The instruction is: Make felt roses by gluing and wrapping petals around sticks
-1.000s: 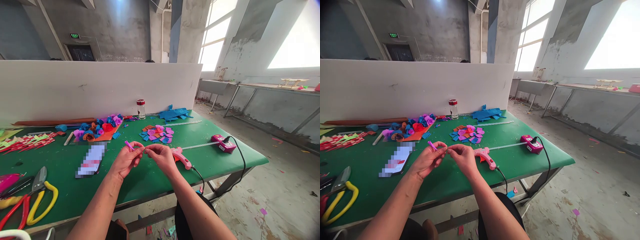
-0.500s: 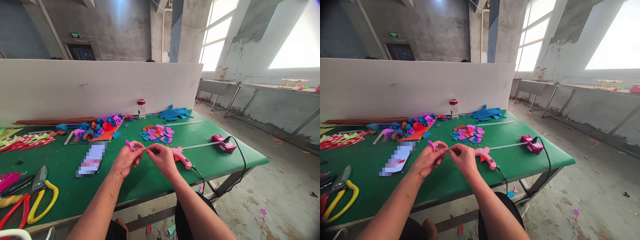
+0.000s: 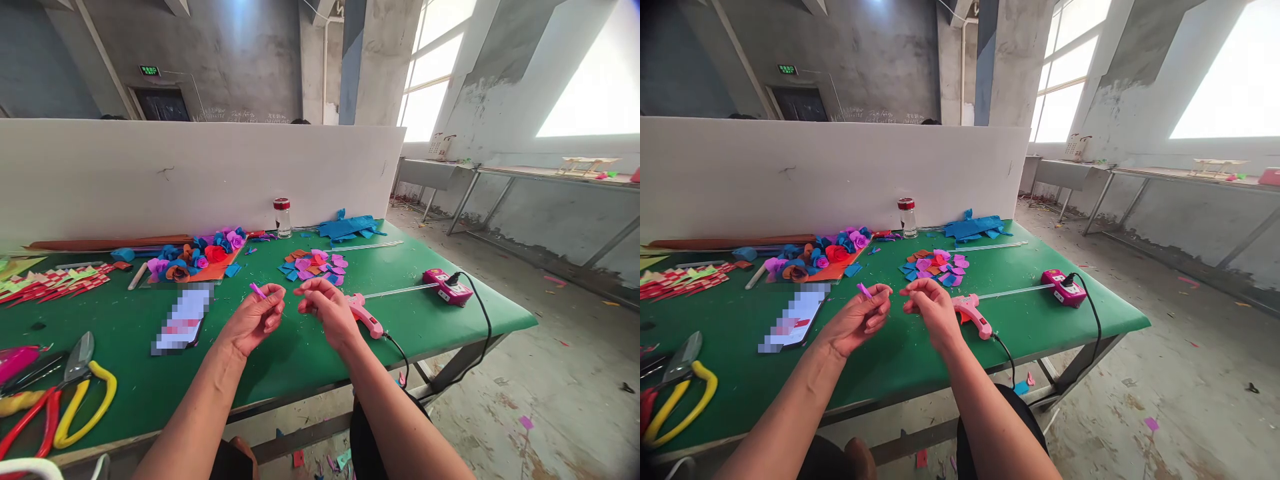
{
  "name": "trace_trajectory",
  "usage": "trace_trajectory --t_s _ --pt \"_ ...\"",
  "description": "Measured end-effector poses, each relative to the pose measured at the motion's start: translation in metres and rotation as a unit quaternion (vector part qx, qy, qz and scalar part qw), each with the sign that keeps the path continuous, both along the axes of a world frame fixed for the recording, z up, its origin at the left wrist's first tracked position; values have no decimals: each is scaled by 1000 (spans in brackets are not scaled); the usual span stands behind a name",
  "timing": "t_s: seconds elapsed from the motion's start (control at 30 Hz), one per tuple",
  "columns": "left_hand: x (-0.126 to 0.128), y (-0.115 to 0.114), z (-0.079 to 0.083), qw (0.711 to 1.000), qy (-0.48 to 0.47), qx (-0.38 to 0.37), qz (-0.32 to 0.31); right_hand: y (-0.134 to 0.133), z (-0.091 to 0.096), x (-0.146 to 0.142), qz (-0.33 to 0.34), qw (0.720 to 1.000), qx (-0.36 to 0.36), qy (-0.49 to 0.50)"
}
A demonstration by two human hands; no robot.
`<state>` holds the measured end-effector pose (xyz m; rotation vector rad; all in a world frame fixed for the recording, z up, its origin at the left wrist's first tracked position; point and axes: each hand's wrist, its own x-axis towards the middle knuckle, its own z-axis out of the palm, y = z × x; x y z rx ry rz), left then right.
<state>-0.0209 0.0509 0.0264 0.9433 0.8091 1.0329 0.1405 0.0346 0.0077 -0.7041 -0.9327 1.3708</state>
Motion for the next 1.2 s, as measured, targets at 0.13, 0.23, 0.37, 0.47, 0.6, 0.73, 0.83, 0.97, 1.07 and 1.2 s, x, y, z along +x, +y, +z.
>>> trace_trajectory --t_s 0.13,0.23,0.37,0.47,0.6,0.73,0.83,0.97,1.07,1.2 --pt "0 0 0 1000 -4 -7 5 -2 -1 3 5 1000 13 -1" --pt "-1 1 -1 1000 -8 -10 8 0 -4 4 25 999 10 40" --pt "-2 3 -3 1000 -9 -13 11 4 -6 5 51 997 -17 58" --pt "-2 4 -3 1000 -9 -14 16 6 -8 6 79 994 -46 61" --pt "-2 5 -4 1000 -6 -13 20 6 -11 5 92 994 -35 52" --pt "-2 6 -5 1000 9 -7 28 6 -11 4 70 996 -40 36" --pt "-3 6 -7 999 28 5 42 6 -11 3 52 997 -39 28" --pt "-5 4 -6 996 59 49 42 6 -10 3 26 999 -32 33" --pt "-5 2 -5 993 82 81 34 5 -9 4 47 998 -29 41" --pt "-2 0 -3 982 138 119 52 5 -7 4 58 997 -27 37"
